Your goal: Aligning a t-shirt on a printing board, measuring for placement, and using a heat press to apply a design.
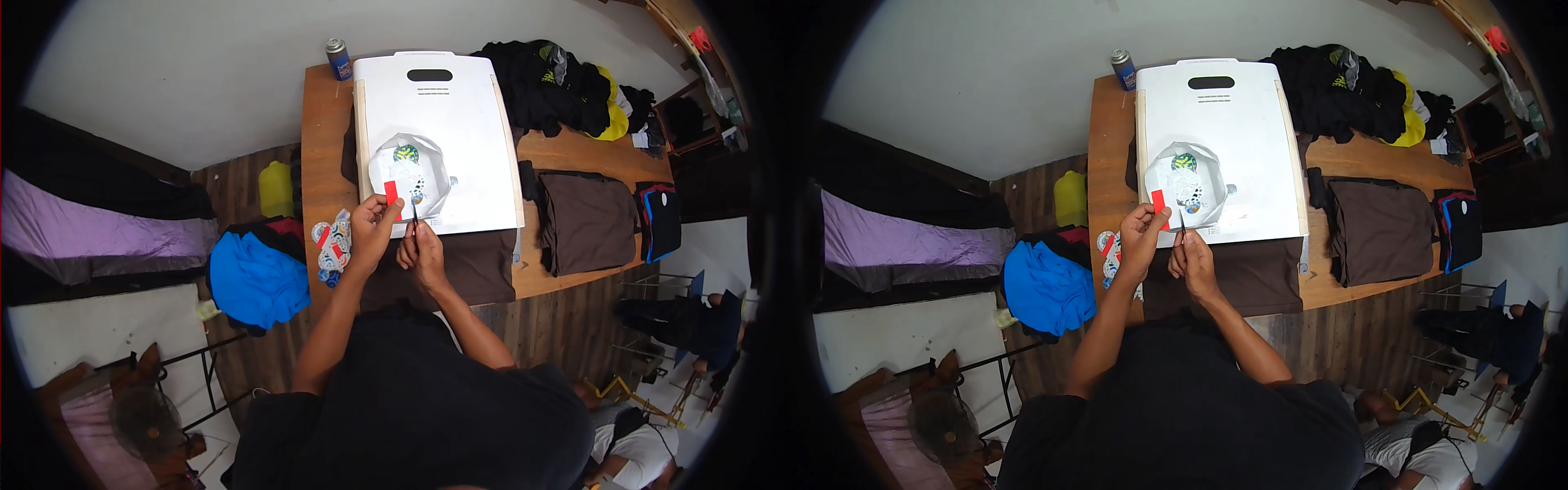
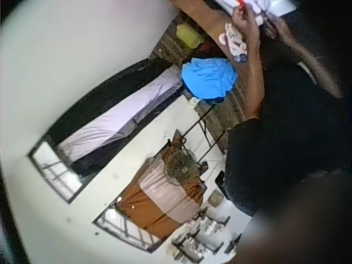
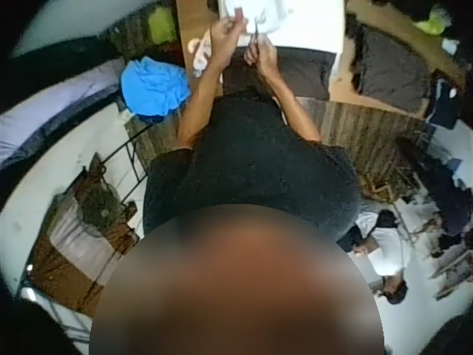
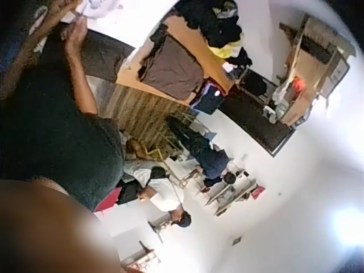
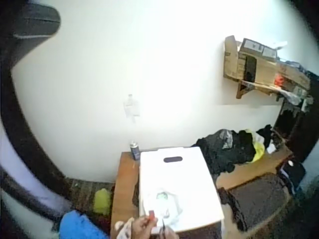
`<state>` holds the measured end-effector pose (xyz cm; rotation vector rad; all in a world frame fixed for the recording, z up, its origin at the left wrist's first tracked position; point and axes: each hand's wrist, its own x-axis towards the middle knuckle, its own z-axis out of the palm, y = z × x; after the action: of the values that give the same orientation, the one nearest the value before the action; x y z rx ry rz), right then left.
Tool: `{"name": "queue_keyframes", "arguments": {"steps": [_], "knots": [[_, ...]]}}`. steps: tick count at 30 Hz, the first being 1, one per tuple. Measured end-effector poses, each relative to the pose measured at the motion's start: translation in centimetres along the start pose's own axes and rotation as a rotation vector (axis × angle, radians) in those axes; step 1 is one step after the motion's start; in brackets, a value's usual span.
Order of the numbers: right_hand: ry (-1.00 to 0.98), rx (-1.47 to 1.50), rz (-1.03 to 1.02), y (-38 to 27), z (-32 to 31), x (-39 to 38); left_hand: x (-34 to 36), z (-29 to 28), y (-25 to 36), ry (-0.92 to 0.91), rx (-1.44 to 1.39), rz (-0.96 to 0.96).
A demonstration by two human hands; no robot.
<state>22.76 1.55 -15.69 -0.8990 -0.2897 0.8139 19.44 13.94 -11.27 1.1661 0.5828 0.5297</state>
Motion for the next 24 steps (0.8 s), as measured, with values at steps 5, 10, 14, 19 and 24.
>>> {"name": "queue_keyframes", "arguments": {"steps": [5,10,14,19,24], "knots": [[0.014,-0.001,-0.014,0.32,-0.36,-0.01,-0.08,0.07,-0.07,0.009,0.028,-0.008],[-0.007,0.014,-0.003,0.05,-0.26,-0.05,0.01,0.04,-0.13,0.004,0.030,0.000],[-0.001,0.001,0.001,0.14,-0.15,-0.04,0.01,0.10,-0.20,0.002,0.002,0.002],[0.017,0.005,0.002,0.18,-0.10,0.01,0.00,0.09,-0.31,0.006,-0.002,-0.005],[0.027,0.011,-0.009,0.27,-0.35,0.01,-0.04,0.05,-0.23,0.013,0.008,-0.015]]}}
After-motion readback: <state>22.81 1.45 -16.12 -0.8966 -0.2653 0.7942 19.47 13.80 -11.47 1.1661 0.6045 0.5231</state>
